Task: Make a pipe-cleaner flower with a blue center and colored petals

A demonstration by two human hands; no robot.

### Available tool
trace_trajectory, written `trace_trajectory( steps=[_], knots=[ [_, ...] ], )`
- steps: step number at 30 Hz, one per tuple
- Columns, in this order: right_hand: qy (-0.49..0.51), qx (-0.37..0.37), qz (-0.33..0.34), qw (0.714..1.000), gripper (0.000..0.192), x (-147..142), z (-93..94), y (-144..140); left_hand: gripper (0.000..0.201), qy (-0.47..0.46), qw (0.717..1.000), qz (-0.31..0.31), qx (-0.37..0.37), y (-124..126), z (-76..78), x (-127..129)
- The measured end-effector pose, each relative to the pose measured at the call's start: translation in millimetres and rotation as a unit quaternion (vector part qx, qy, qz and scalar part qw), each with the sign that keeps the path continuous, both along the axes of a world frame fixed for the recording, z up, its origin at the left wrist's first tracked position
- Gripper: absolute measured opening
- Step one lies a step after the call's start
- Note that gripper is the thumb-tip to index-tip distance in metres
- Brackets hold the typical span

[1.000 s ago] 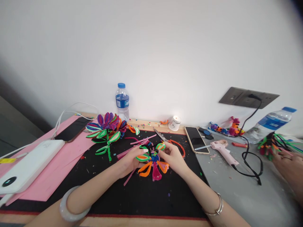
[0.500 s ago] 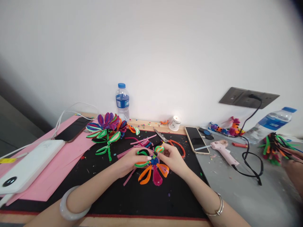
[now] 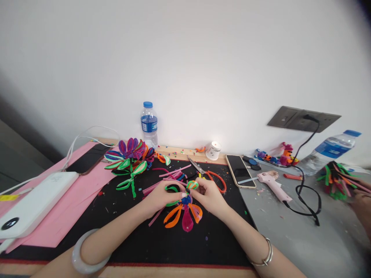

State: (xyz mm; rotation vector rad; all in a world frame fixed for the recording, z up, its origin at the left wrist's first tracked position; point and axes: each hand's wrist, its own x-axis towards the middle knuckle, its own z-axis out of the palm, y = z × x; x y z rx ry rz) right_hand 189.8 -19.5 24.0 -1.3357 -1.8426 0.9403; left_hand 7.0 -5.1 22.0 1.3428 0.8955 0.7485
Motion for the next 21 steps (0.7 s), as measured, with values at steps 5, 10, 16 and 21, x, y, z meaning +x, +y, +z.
trace_trajectory(
  steps=[5, 10, 16, 21],
  knots=[
    [0.008, -0.013, 0.016, 1.0, 0.017, 4.4, -0.3, 4.2, 0.024, 0.006, 0.999, 0.036, 0.005, 2.7, -6.3, -1.0],
    [-0.015, 0.031, -0.012, 0.999, 0.023, 21.2, 15.0, 10.8, 0.026, -0.017, 0.997, 0.075, -0.018, 3.8, -8.7, -3.3],
    [-0.103, 0.15, -0.208, 0.961, 0.027, 77.4, 35.8, 19.3, 0.026, -0.021, 0.992, 0.12, -0.018, 3.7, -5.7, -3.9],
    [-0.263, 0.183, -0.421, 0.849, 0.02, 149.3, 32.8, 21.3, 0.028, -0.054, 0.987, 0.146, -0.025, 5.1, -6.7, -3.9]
  ],
)
